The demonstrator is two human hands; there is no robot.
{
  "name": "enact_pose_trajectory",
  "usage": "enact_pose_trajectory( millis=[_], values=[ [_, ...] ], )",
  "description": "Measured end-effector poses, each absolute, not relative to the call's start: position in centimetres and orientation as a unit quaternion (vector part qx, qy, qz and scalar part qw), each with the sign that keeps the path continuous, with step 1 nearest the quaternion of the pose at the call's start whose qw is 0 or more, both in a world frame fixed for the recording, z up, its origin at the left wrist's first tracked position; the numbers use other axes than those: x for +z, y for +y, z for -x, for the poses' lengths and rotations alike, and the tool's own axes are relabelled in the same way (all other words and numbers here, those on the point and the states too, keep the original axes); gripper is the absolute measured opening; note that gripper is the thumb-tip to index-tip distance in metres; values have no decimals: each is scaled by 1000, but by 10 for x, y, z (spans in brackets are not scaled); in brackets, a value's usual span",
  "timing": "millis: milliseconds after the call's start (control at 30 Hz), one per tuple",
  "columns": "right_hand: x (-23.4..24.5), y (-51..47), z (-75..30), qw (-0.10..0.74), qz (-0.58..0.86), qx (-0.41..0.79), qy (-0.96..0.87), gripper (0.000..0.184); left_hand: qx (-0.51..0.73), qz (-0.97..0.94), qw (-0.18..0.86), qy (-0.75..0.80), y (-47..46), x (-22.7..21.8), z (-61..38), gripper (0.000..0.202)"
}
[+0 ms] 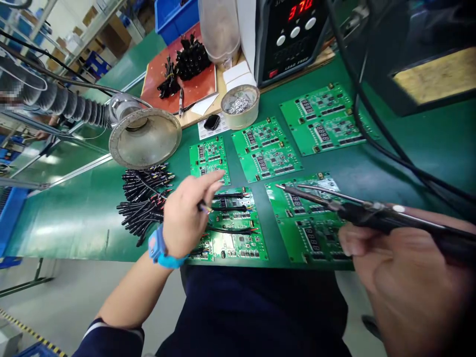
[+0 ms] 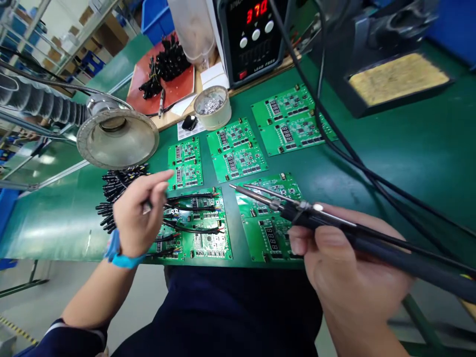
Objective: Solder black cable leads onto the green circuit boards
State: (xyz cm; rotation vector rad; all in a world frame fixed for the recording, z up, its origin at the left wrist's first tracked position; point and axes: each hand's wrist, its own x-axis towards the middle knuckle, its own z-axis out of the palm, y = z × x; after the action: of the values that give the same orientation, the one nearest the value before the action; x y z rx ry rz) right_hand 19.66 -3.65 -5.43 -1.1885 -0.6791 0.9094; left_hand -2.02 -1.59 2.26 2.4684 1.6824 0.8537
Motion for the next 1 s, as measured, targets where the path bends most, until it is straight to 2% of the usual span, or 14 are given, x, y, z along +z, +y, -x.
enact_pose_trajectory(
  millis=[67,167,233,400,633,767,900,1000],
  values=[
    [-52,-39,-194,679,492,445,-313,20,272,-756,40,594,-31,32,11,23],
    [-52,-41,-186,657,462,478,-355,26,174,-746,255,590,-48,30,-8,23],
    [-55,-41,-179,649,453,476,-383,29,173,-734,346,559,-50,19,-17,21],
    [-60,-38,-162,608,490,463,-419,34,271,-668,408,560,-43,-9,-22,29],
    [-58,-41,-154,585,496,508,-393,42,408,-479,539,560,-48,-20,-27,24],
    [-54,-42,-156,573,505,511,-393,42,417,-464,526,577,-49,-22,-33,26],
    [-44,-45,-162,543,543,412,-491,33,388,-600,344,609,-54,-25,-36,7],
    [-39,-50,-165,524,526,292,-603,29,353,-677,265,588,-58,-25,-37,12]
  ],
)
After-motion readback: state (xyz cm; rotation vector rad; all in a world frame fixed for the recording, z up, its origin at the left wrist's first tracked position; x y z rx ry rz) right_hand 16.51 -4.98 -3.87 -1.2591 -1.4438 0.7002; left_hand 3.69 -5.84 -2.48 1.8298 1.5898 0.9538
